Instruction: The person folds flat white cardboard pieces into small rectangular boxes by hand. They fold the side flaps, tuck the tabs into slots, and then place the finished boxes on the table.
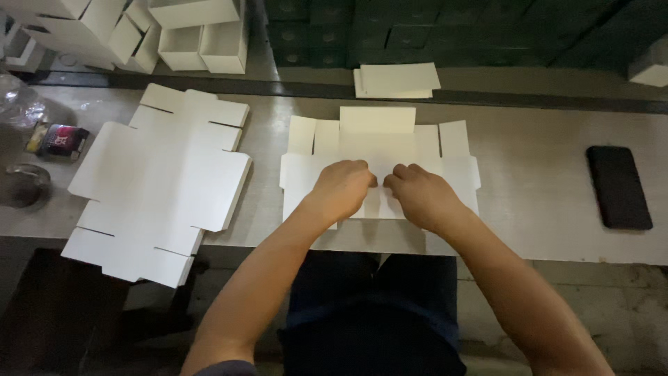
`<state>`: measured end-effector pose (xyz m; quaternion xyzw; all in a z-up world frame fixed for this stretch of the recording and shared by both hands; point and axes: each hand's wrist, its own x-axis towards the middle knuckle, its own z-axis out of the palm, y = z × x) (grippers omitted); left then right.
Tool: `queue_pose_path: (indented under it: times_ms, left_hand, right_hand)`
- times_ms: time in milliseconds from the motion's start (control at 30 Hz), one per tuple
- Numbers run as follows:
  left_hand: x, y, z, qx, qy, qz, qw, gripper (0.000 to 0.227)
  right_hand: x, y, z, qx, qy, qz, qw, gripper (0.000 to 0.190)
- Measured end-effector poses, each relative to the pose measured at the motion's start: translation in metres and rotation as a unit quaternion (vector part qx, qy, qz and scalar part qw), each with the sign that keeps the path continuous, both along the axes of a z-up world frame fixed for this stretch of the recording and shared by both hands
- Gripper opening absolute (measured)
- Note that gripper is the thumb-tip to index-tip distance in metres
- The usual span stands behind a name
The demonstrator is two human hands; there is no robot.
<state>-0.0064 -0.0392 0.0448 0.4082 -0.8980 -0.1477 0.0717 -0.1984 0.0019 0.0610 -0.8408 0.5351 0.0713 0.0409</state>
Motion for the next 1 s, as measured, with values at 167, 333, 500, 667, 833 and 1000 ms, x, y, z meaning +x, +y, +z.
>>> queue_pose_path:
  times_ms: [167, 333, 500, 667, 833, 1000]
  left_hand:
    - [-0.002, 0.020, 0.008, -0.036, -0.027, -0.006, 0.999, 0.019]
    - [0.001, 0.052, -0.035, -0.212, 0.025, -0.001, 0.977, 0.015]
    - [0.010, 0.073, -0.022, -0.168, 0.051, 0.013, 0.984, 0.031]
    - [0.038, 0.049, 0.001, -0.079, 0.232, 0.094, 0.965, 0.033]
    - [0.090, 0.043, 0.011, -0.119, 0.284, 0.301, 0.903, 0.037]
    - [0.114, 0.025, -0.047, 0.101, 0.269, 0.378, 0.880, 0.064]
  right_hand:
    - [-0.003, 0.014, -0.026, -0.086, 0.030, 0.021, 0.996, 0.014]
    - [0.010, 0.040, -0.042, -0.170, 0.052, 0.053, 0.983, 0.013]
    - [0.011, 0.048, -0.042, -0.140, 0.028, 0.017, 0.990, 0.018]
    - [0.004, 0.036, 0.002, -0.124, -0.021, -0.017, 0.992, 0.023]
    - [-0.010, 0.055, -0.009, -0.208, -0.059, -0.017, 0.976, 0.016]
    - [-0.030, 0.078, -0.040, -0.277, -0.159, -0.054, 0.946, 0.012]
